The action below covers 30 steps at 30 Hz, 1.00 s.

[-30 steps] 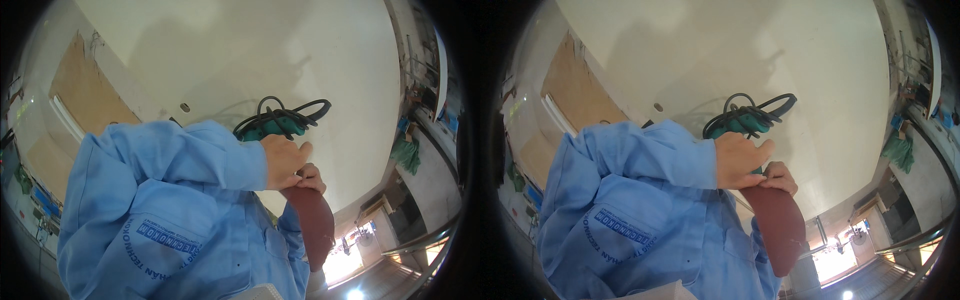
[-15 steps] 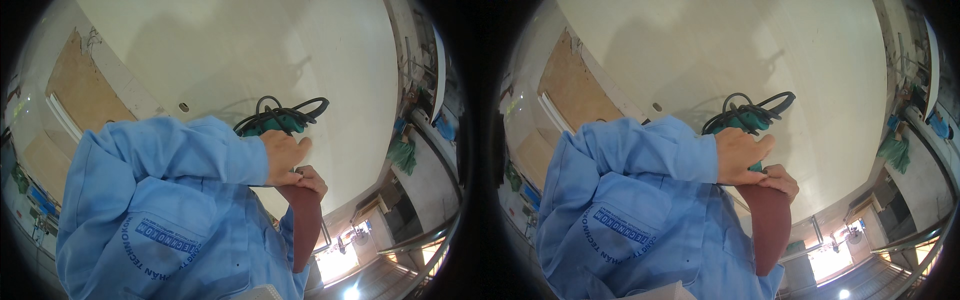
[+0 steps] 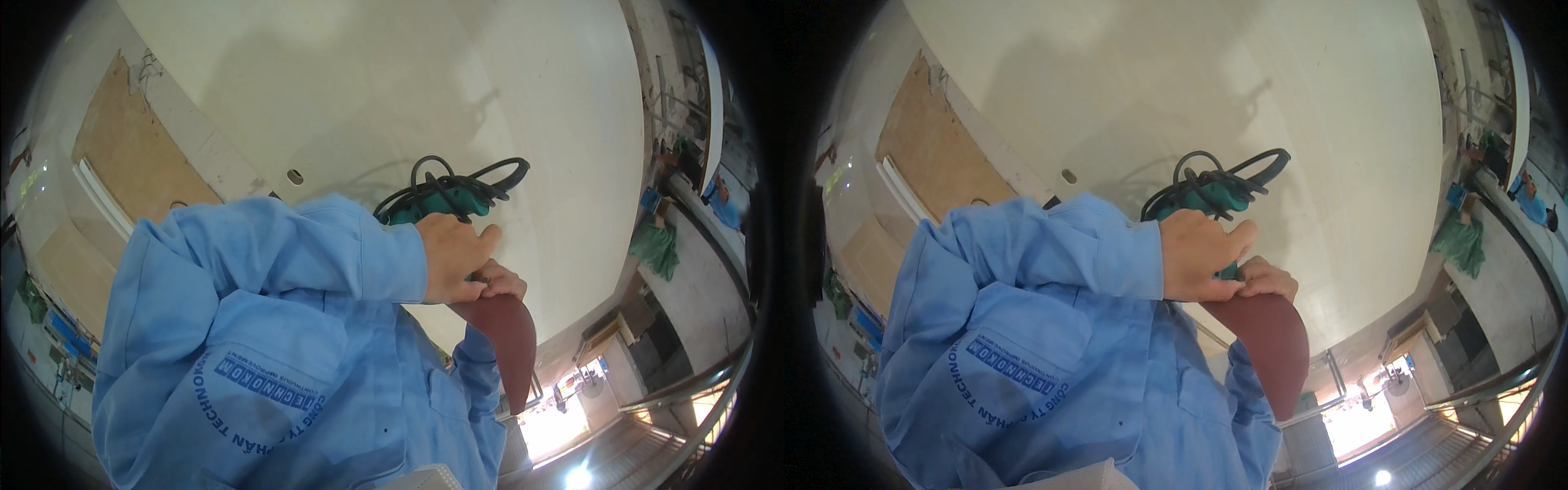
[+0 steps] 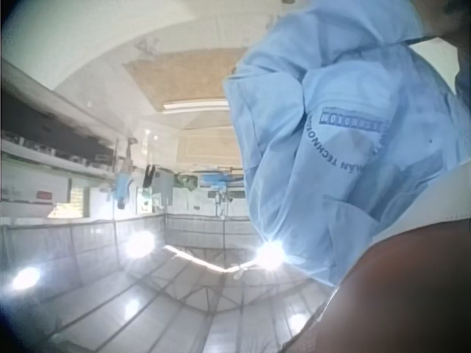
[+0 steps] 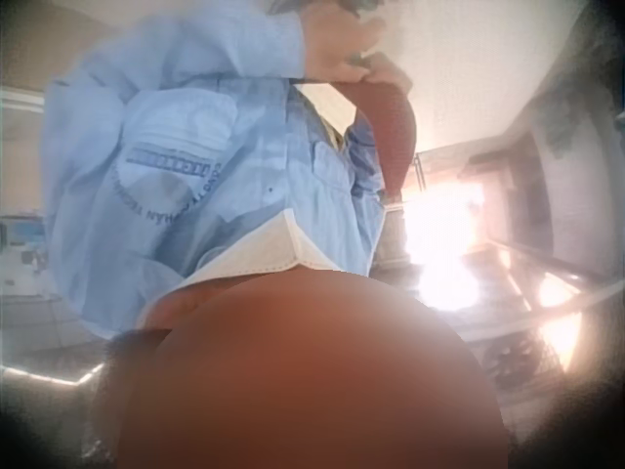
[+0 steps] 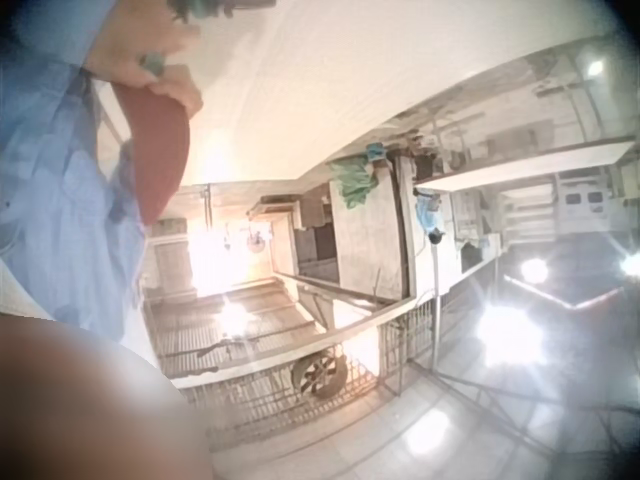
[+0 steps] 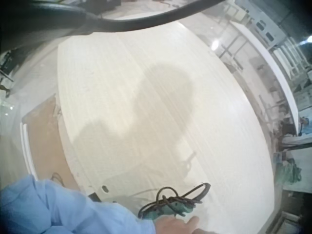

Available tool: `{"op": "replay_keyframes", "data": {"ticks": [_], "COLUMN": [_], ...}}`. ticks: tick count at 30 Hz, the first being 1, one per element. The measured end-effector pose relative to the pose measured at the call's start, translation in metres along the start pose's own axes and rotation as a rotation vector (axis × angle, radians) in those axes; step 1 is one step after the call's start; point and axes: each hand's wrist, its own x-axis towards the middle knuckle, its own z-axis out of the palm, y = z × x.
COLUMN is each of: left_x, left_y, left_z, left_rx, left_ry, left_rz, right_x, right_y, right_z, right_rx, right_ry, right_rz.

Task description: The person picks up a green electric sander, removes the old sanding pad, and retrieves a new sanding sheet. They cut the sheet to size with scissors and attach it to the sander. The person then places the sander on a large white board.

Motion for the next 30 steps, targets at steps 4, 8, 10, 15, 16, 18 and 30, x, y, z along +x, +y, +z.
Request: {"op": "replay_keyframes", "data": {"ticks": [4,8,10,15,16,18,30], "left_x": [0.001,0.01,0.013,0.015,0.017,0.021,0.052], "left_y": [0.002,-0.003,-0.006,-0.008,-0.01,-0.017,-0.01], "left_z": [-0.001,-0.007,-0.011,-0.022,-0.024,-0.03,-0.017], "left_rx": [0.021,0.007,-0.023,-0.031,-0.034,-0.084,-0.151], "left_ry": [0.006,0.034,0.078,0.041,0.08,0.142,0.035], "left_rz": [-0.029,-0.078,-0.075,-0.15,-0.163,-0.231,-0.326], "right_x": [-0.002,-0.004,0.001,0.015,0.011,0.011,0.022], "right_y": [-0.012,-0.005,-0.005,-0.013,-0.019,-0.023,-0.011], "right_z": [0.001,-0.001,0.0,-0.001,0.008,0.018,0.03], "right_rx": [0.515,0.055,0.65,0.821,0.878,0.901,0.886], "right_ry": [0.305,0.273,0.506,0.461,0.493,0.447,0.557], "right_rz": [-0.365,-0.276,-0.617,-0.483,-0.22,-0.046,-0.422]}}
